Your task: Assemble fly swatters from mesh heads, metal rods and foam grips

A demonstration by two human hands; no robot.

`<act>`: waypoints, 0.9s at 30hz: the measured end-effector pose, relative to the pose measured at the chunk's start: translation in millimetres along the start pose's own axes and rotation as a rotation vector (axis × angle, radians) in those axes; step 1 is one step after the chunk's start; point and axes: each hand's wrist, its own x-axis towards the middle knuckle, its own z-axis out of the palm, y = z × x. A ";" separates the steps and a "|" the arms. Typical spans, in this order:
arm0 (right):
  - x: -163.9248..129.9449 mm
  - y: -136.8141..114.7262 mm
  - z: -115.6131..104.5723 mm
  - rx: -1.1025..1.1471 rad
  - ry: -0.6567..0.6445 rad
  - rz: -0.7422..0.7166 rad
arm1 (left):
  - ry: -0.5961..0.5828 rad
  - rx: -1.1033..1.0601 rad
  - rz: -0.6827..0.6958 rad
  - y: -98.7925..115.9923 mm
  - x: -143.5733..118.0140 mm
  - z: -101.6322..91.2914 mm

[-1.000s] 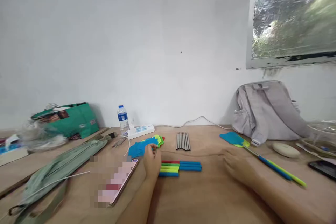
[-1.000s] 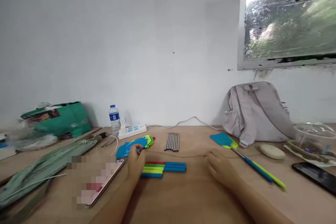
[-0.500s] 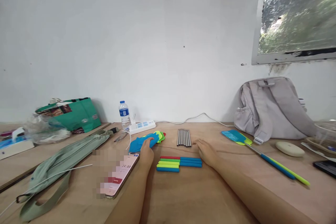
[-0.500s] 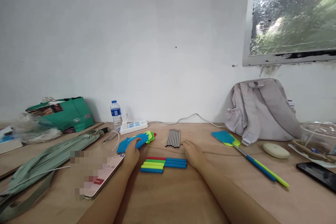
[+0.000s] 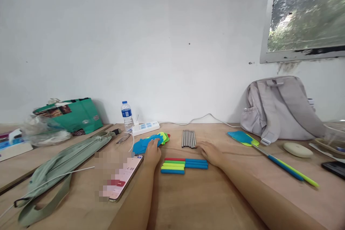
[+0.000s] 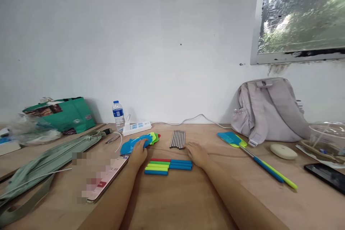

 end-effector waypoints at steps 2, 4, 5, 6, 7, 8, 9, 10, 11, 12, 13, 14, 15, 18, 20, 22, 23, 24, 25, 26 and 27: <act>0.2 -0.3 -0.8 -0.015 -0.009 -0.007 | -0.019 0.010 -0.016 -1.5 -0.1 -0.1; 0.4 -1.7 -3.0 -0.058 -0.029 -0.021 | -0.042 0.010 -0.027 -3.7 0.1 -0.2; 0.4 -2.9 -4.4 -0.089 -0.043 -0.028 | -0.052 0.007 -0.027 -4.7 0.2 -0.2; 0.2 -4.3 -6.0 -0.120 -0.056 -0.032 | -0.061 0.003 -0.025 -5.6 0.4 -0.2; 0.0 -5.8 -7.4 -0.146 -0.066 -0.033 | -0.068 -0.002 -0.020 -6.1 0.7 -0.1; -0.3 -7.2 -8.6 -0.161 -0.073 -0.030 | -0.073 -0.007 -0.013 -6.5 0.9 0.1; -0.6 -8.4 -9.5 -0.167 -0.078 -0.028 | -0.077 -0.013 -0.005 -6.6 1.1 0.5; -1.0 -9.1 -9.9 -0.168 -0.083 -0.025 | -0.079 -0.018 0.003 -6.6 1.3 0.9; -1.3 -9.5 -9.9 -0.164 -0.087 -0.022 | -0.080 -0.023 0.010 -6.6 1.4 1.5; -1.5 -9.3 -9.5 -0.160 -0.090 -0.020 | -0.078 -0.026 0.014 -6.6 1.5 2.0; -1.8 -8.8 -8.9 -0.156 -0.093 -0.015 | -0.075 -0.027 0.015 -6.8 1.5 2.4; -2.1 -8.1 -8.2 -0.153 -0.092 -0.009 | -0.070 -0.027 0.013 -7.1 1.4 2.7; -2.4 -7.2 -7.5 -0.151 -0.089 0.001 | -0.067 -0.027 0.008 -7.6 1.2 2.8; -4.1 -5.4 -6.8 -0.154 -0.064 0.049 | -0.069 -0.030 -0.004 -9.9 0.2 1.7; -5.6 -5.4 -7.7 -0.161 -0.036 0.097 | -0.072 -0.037 -0.001 -11.1 -0.5 0.5; -7.3 -6.0 -9.1 -0.166 -0.008 0.147 | -0.070 -0.044 0.010 -11.1 -0.8 -0.2; -8.0 -6.5 -9.8 -0.166 0.003 0.166 | -0.067 -0.047 0.018 -10.5 -0.6 -0.1; -8.5 -7.2 -10.3 -0.164 0.010 0.180 | -0.062 -0.050 0.026 -9.5 -0.3 0.2; -8.9 -7.9 -10.7 -0.160 0.015 0.188 | -0.055 -0.051 0.035 -8.0 0.2 0.7; -9.1 -8.8 -10.9 -0.155 0.015 0.190 | -0.046 -0.052 0.042 -6.1 0.8 1.3; -9.1 -9.8 -11.1 -0.150 0.012 0.189 | -0.036 -0.053 0.050 -3.9 1.6 2.0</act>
